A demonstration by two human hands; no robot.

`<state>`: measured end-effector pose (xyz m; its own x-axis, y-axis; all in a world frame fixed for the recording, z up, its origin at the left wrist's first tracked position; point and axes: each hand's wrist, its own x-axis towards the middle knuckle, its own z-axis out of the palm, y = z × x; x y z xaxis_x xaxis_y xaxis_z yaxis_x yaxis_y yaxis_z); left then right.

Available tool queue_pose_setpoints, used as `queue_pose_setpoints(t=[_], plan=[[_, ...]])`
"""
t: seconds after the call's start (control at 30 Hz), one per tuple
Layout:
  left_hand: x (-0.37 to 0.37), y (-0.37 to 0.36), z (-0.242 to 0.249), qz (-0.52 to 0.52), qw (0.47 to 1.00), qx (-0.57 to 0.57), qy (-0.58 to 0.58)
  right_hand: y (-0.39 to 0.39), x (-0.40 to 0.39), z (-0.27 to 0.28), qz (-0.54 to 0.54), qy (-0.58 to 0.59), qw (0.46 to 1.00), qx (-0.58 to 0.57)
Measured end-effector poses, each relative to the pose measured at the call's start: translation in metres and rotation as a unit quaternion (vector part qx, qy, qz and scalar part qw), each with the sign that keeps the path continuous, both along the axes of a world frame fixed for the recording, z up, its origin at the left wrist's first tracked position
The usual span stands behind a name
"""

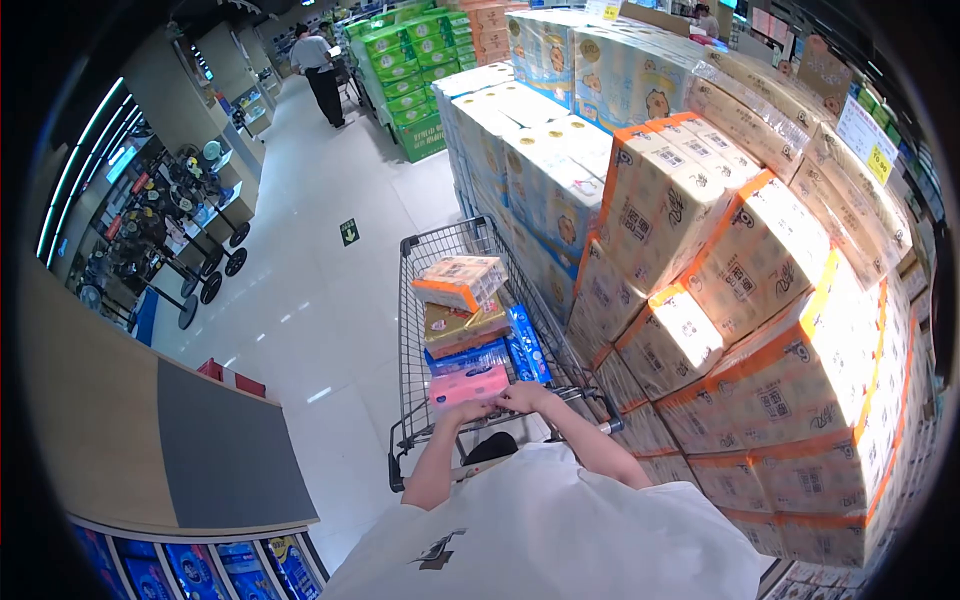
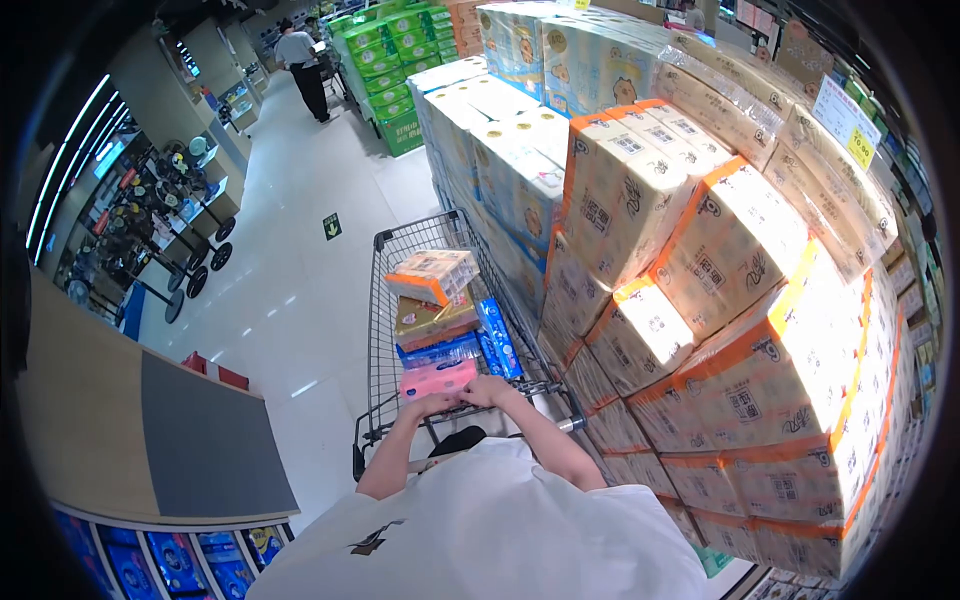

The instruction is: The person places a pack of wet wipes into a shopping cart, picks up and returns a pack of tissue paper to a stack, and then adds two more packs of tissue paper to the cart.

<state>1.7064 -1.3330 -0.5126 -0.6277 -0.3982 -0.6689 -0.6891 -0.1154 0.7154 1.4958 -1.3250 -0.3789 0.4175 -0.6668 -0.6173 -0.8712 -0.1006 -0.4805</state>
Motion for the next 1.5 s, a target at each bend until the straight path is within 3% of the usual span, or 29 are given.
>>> queue_pose_setpoints(t=[0.07,0.13,0.3,0.4,0.47,0.6,0.73,0.8,0.87,0.97,1.1,1.17,1.5], plan=[[0.002,-0.008,0.025,0.026,0.996,0.060,-0.061,-0.004,0.001,-0.020,-0.021,-0.018,0.999,-0.016],[0.009,-0.008,0.004,0.075,0.995,0.071,0.000,-0.009,0.004,-0.036,-0.035,-0.029,0.999,-0.022],[0.017,-0.025,0.002,0.073,0.996,0.044,-0.019,-0.028,0.016,-0.051,-0.019,-0.025,0.999,0.020],[0.019,-0.038,-0.002,0.106,0.992,0.063,-0.025,-0.045,0.020,-0.057,-0.006,-0.049,0.994,0.097],[0.028,-0.052,-0.008,0.031,0.999,-0.028,-0.013,-0.057,0.030,-0.062,-0.093,-0.113,0.953,0.267],[0.043,-0.086,-0.011,0.026,1.000,-0.007,-0.005,-0.085,0.041,-0.096,-0.019,-0.105,0.981,0.165],[0.055,-0.108,-0.031,-0.016,0.996,-0.080,-0.035,-0.099,0.065,-0.058,-0.121,-0.079,0.979,0.145],[0.064,-0.121,-0.016,-0.024,0.994,-0.099,-0.036,-0.107,0.075,-0.059,-0.107,-0.076,0.984,0.118],[0.075,-0.134,0.016,-0.050,0.996,-0.031,-0.066,-0.112,0.090,-0.060,-0.085,-0.043,0.995,0.041],[0.096,-0.138,-0.012,-0.052,0.998,-0.024,0.008,-0.110,0.107,-0.058,-0.106,-0.046,0.992,0.052],[0.117,-0.148,-0.022,-0.092,0.991,-0.090,0.022,-0.114,0.133,-0.059,-0.129,-0.030,0.990,0.048],[0.127,-0.142,-0.018,-0.060,0.998,-0.021,0.028,-0.111,0.141,-0.064,-0.149,-0.039,0.986,0.064],[0.169,-0.129,-0.025,-0.116,0.993,0.007,0.018,-0.073,0.188,-0.067,-0.243,-0.060,0.968,0.036]])
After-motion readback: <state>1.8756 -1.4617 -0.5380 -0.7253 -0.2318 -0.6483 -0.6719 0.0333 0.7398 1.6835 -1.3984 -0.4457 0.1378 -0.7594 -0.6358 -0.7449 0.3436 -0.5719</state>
